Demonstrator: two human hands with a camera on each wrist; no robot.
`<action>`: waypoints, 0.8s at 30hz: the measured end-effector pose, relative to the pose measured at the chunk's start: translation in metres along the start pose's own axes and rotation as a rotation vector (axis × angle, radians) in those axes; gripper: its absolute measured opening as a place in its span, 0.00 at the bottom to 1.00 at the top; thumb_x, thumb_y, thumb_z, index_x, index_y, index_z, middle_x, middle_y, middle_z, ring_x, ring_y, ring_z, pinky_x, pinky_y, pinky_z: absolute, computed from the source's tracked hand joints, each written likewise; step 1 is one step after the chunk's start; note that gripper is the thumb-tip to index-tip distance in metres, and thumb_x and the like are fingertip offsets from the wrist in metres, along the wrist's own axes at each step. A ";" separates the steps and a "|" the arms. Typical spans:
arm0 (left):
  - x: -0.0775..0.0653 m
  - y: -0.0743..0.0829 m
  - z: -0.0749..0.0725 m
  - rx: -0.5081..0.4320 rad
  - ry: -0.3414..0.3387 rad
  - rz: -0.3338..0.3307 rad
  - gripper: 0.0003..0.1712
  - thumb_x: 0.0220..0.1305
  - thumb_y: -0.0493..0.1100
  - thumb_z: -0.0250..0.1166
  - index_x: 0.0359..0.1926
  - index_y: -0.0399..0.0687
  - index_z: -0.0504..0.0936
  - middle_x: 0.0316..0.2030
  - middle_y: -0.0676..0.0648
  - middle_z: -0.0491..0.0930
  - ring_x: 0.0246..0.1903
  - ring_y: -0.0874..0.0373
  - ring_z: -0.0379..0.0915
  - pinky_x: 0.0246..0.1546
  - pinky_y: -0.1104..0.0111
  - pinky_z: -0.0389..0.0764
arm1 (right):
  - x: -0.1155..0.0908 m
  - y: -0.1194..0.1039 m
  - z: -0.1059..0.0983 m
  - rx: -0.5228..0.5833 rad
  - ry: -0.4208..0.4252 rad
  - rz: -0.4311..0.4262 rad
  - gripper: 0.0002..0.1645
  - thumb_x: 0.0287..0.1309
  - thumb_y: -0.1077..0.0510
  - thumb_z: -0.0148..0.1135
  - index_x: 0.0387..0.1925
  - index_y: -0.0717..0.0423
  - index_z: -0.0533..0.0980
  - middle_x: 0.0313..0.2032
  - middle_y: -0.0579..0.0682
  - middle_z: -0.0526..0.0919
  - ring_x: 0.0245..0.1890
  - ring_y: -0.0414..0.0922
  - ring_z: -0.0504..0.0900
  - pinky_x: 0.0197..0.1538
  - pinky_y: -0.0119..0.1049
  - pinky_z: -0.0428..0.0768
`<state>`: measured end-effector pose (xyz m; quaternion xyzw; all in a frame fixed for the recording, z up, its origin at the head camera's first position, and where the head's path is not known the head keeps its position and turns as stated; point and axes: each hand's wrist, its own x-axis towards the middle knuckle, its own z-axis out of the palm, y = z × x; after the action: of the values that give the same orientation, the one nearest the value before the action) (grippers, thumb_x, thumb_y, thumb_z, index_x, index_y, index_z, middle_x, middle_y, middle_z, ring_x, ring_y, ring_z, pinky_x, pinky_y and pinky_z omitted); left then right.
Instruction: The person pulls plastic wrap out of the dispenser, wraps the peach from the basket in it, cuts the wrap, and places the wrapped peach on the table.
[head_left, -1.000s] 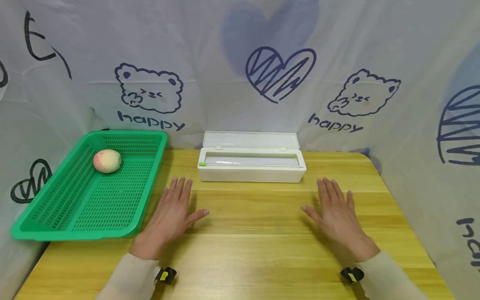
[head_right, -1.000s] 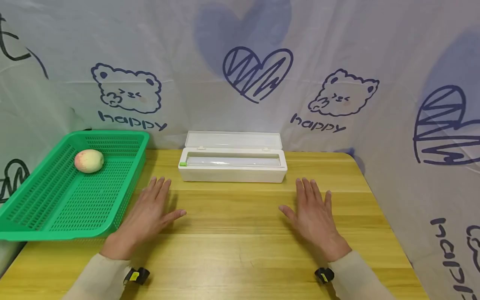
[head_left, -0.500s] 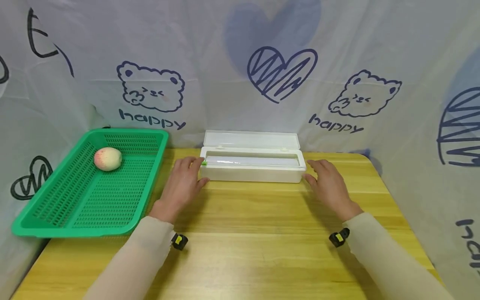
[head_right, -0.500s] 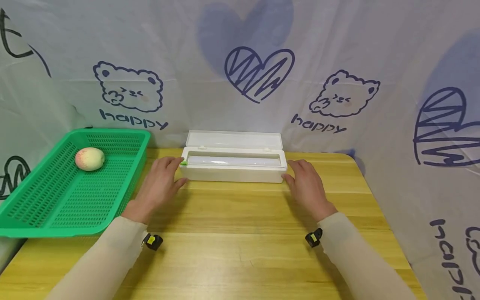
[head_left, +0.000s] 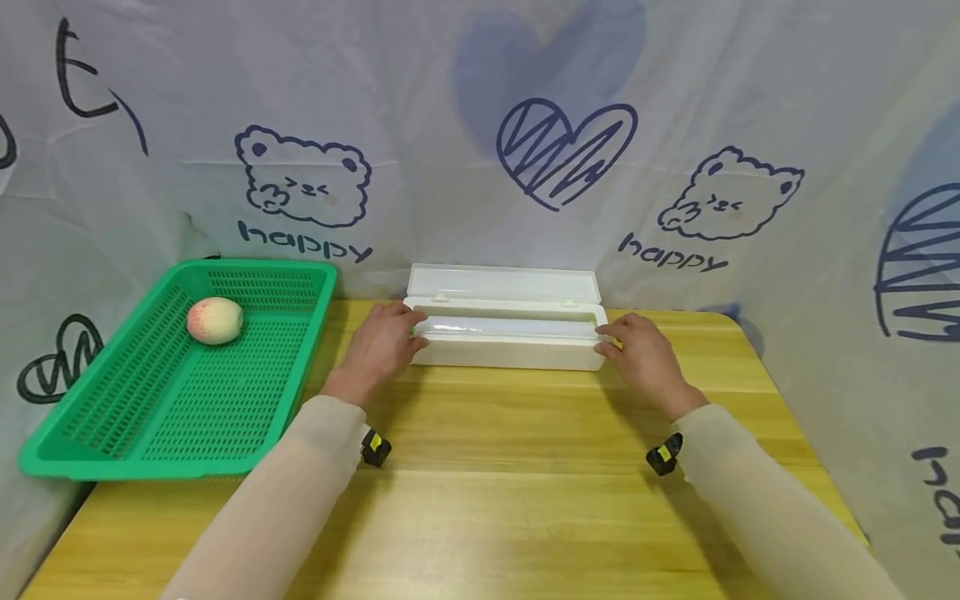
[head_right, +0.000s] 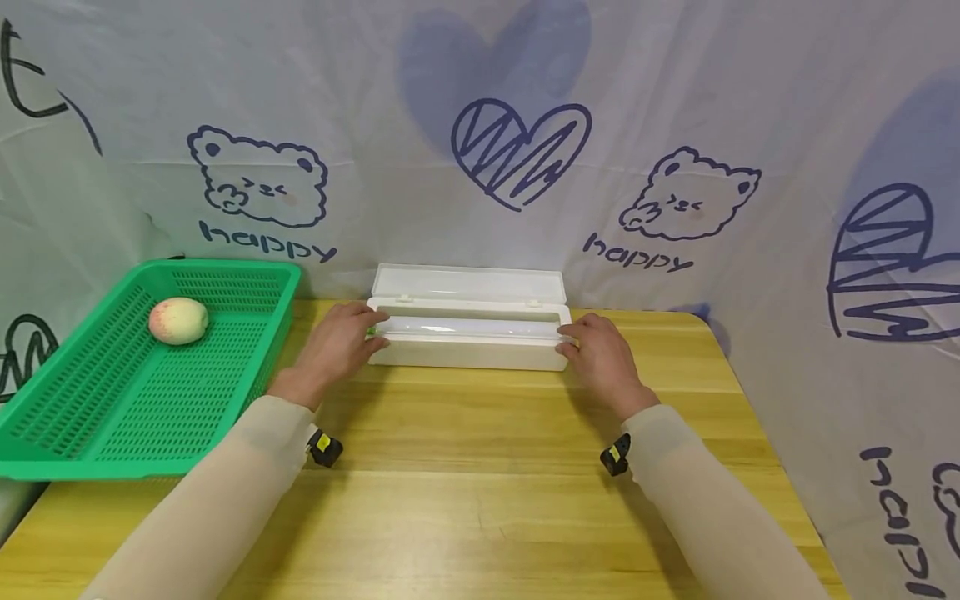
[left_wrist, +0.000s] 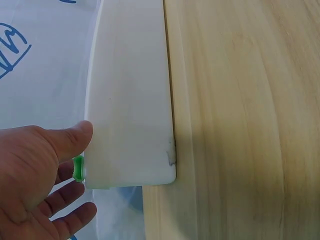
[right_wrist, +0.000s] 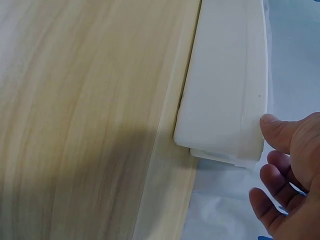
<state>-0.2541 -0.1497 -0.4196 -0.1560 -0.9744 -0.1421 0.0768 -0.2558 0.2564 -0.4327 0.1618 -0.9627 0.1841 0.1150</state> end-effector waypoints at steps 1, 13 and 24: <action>0.000 0.000 0.000 0.004 0.002 0.001 0.23 0.72 0.46 0.71 0.63 0.42 0.83 0.57 0.37 0.81 0.58 0.39 0.75 0.60 0.49 0.80 | 0.000 0.000 0.000 -0.002 0.007 -0.010 0.16 0.68 0.59 0.70 0.53 0.63 0.86 0.46 0.61 0.84 0.48 0.59 0.82 0.55 0.57 0.81; 0.005 -0.003 -0.002 -0.001 0.005 0.025 0.12 0.72 0.45 0.70 0.50 0.44 0.91 0.46 0.43 0.87 0.48 0.44 0.79 0.55 0.53 0.80 | 0.004 0.002 0.008 -0.003 0.091 -0.064 0.07 0.72 0.62 0.65 0.42 0.63 0.85 0.41 0.58 0.86 0.43 0.57 0.82 0.50 0.55 0.82; 0.010 0.001 0.001 -0.007 0.066 -0.062 0.10 0.76 0.44 0.65 0.49 0.46 0.89 0.44 0.45 0.88 0.44 0.45 0.83 0.49 0.52 0.84 | 0.007 -0.003 0.012 0.053 0.082 0.039 0.11 0.80 0.59 0.55 0.46 0.65 0.77 0.41 0.60 0.78 0.40 0.56 0.76 0.47 0.53 0.78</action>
<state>-0.2637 -0.1454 -0.4183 -0.1211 -0.9752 -0.1531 0.1041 -0.2633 0.2473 -0.4406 0.1381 -0.9549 0.2180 0.1465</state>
